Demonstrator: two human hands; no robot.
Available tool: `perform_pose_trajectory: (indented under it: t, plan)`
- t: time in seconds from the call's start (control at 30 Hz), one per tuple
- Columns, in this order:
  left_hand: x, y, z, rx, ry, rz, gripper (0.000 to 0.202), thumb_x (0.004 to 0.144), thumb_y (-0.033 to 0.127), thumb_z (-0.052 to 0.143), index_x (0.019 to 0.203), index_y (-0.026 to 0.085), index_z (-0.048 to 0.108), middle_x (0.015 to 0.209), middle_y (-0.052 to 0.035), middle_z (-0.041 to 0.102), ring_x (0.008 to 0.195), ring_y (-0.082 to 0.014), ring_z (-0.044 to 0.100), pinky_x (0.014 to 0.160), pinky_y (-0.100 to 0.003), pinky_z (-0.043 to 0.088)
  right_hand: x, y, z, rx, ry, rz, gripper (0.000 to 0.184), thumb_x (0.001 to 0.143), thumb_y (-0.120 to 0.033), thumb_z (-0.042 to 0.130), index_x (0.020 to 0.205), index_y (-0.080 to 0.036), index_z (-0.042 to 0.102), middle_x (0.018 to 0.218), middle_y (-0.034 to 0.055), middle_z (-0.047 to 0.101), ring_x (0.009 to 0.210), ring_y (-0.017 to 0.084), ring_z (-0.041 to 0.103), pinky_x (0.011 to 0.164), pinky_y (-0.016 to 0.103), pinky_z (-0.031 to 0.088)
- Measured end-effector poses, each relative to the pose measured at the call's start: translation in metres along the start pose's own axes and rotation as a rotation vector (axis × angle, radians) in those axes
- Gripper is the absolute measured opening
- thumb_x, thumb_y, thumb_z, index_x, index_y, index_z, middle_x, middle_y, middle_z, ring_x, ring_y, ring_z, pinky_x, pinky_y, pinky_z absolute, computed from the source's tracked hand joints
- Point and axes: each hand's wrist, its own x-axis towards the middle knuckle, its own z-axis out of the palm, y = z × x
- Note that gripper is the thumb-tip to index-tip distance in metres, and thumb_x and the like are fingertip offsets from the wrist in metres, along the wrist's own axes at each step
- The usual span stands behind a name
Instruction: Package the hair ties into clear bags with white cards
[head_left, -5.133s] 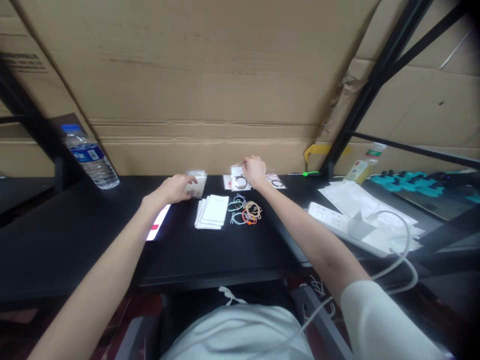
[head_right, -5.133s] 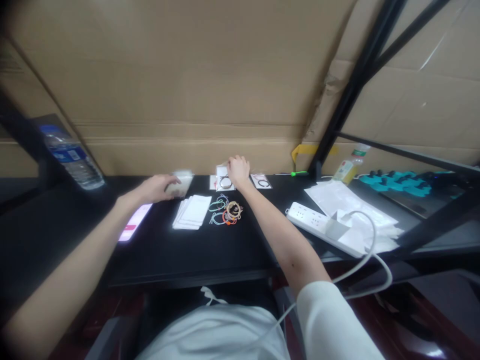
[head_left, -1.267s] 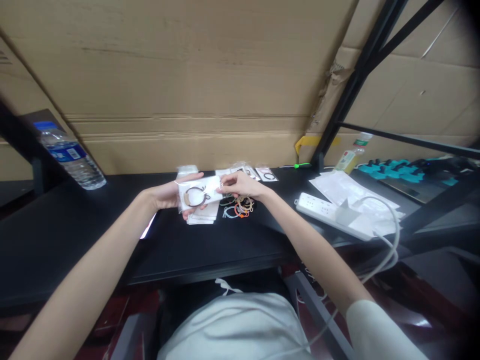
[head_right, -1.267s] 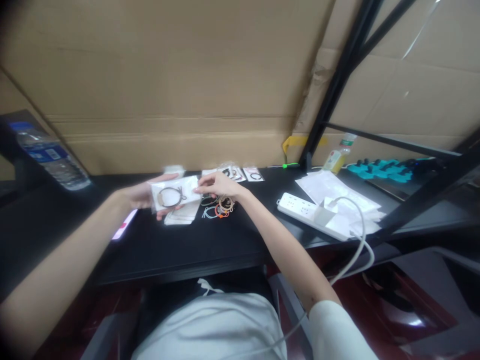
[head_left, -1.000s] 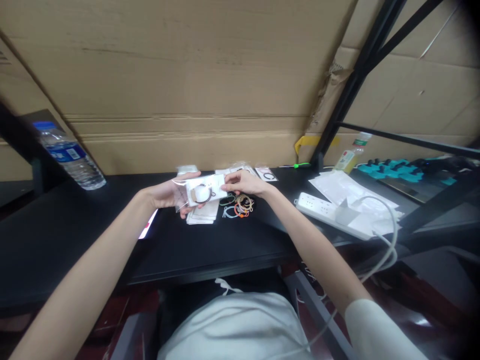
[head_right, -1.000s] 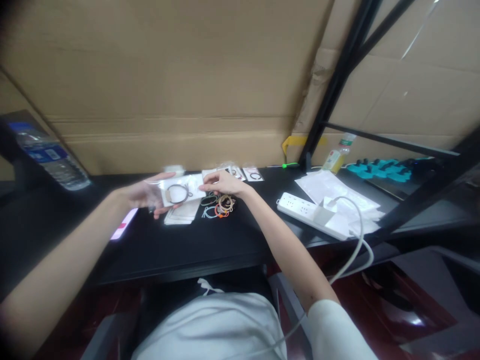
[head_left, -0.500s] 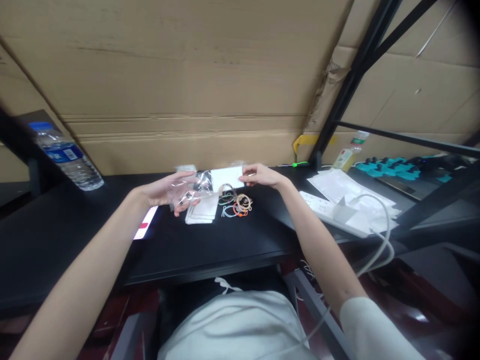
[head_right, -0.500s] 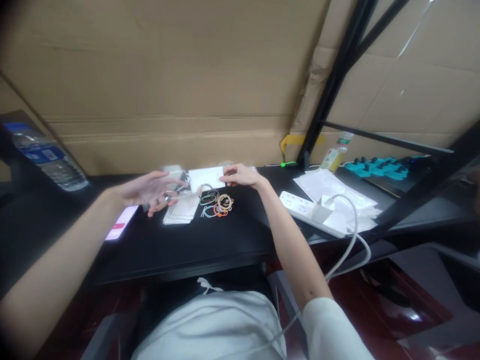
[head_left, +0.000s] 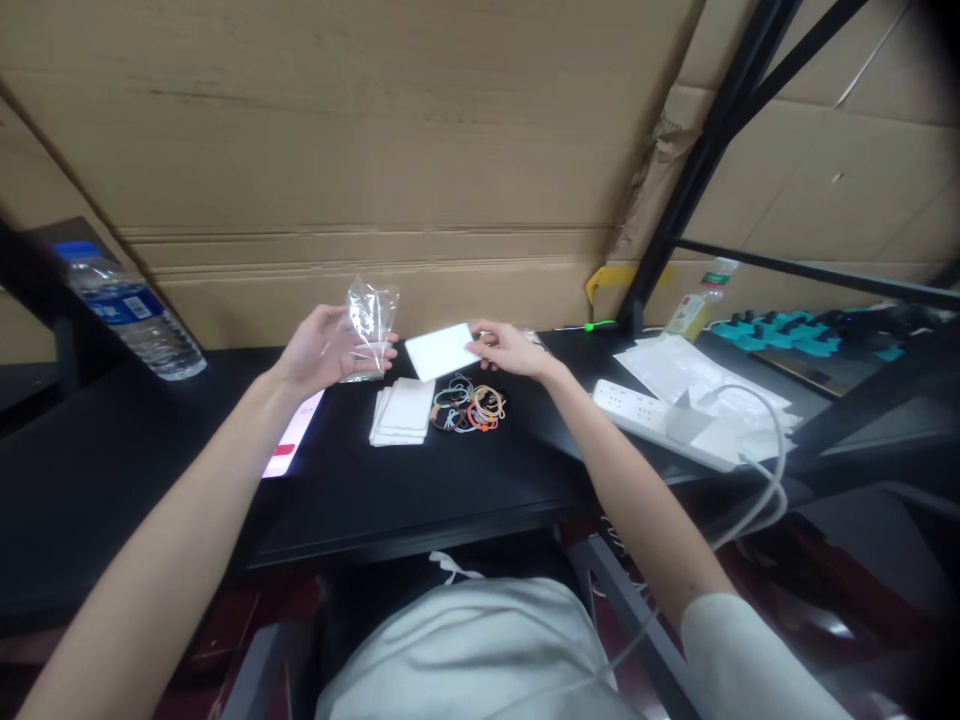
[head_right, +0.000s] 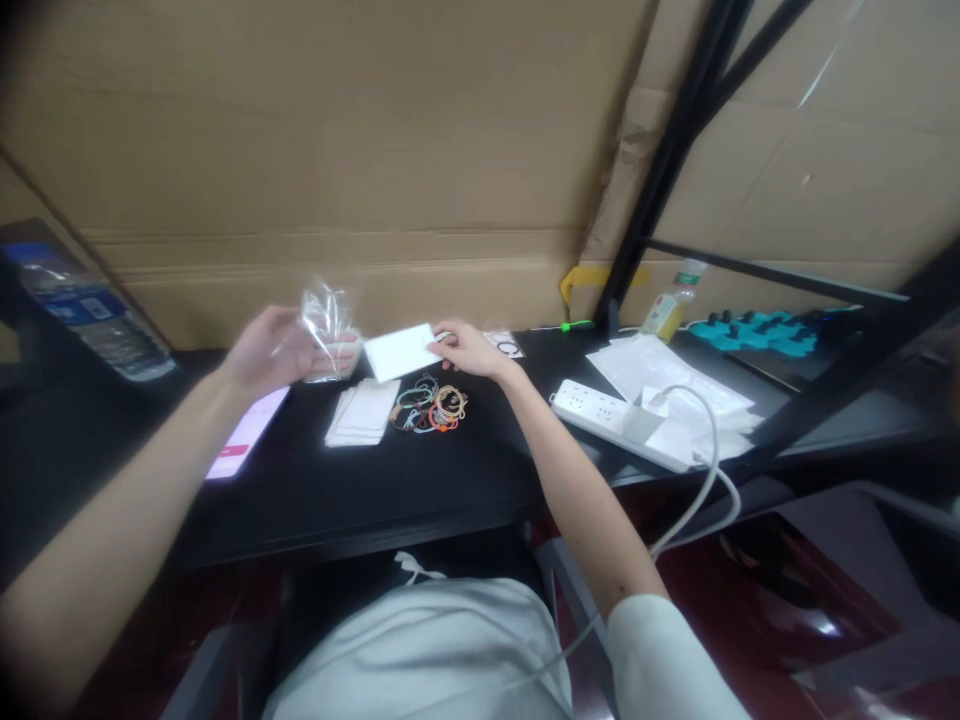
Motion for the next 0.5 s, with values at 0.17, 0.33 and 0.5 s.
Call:
perform_pose_trajectory:
  t: [0.17, 0.33, 0.5]
  plan:
    - [0.005, -0.002, -0.007, -0.103, 0.212, 0.043, 0.041, 0.095, 0.052, 0.054, 0.109, 0.016, 0.068, 0.120, -0.0220, 0.077, 0.114, -0.0364, 0.075, 0.092, -0.048, 0.065, 0.009, -0.006, 0.036, -0.155, 0.078, -0.102, 0.033, 0.104, -0.033, 0.055, 0.126, -0.016, 0.072, 0.115, 0.0119, 0.077, 0.095, 0.022, 0.071, 0.085, 0.037, 0.056]
    - [0.010, -0.008, -0.017, 0.067, 0.381, 0.060, 0.006, 0.086, 0.023, 0.067, 0.085, 0.018, 0.065, 0.100, -0.0151, 0.078, 0.105, -0.0309, 0.078, 0.087, -0.040, 0.066, 0.010, -0.018, 0.067, -0.214, 0.040, -0.180, 0.030, 0.107, -0.032, 0.052, 0.119, -0.021, 0.078, 0.121, 0.0076, 0.079, 0.107, 0.023, 0.071, 0.093, 0.036, 0.052]
    - [0.016, -0.019, -0.031, 0.551, 0.702, 0.087, 0.009, 0.077, 0.023, 0.078, 0.082, 0.018, 0.071, 0.082, -0.0093, 0.075, 0.084, -0.0280, 0.077, 0.071, -0.035, 0.064, 0.009, -0.023, 0.082, -0.362, 0.040, -0.196, 0.034, 0.109, -0.035, 0.051, 0.123, -0.022, 0.079, 0.119, 0.0085, 0.079, 0.107, 0.024, 0.072, 0.092, 0.037, 0.051]
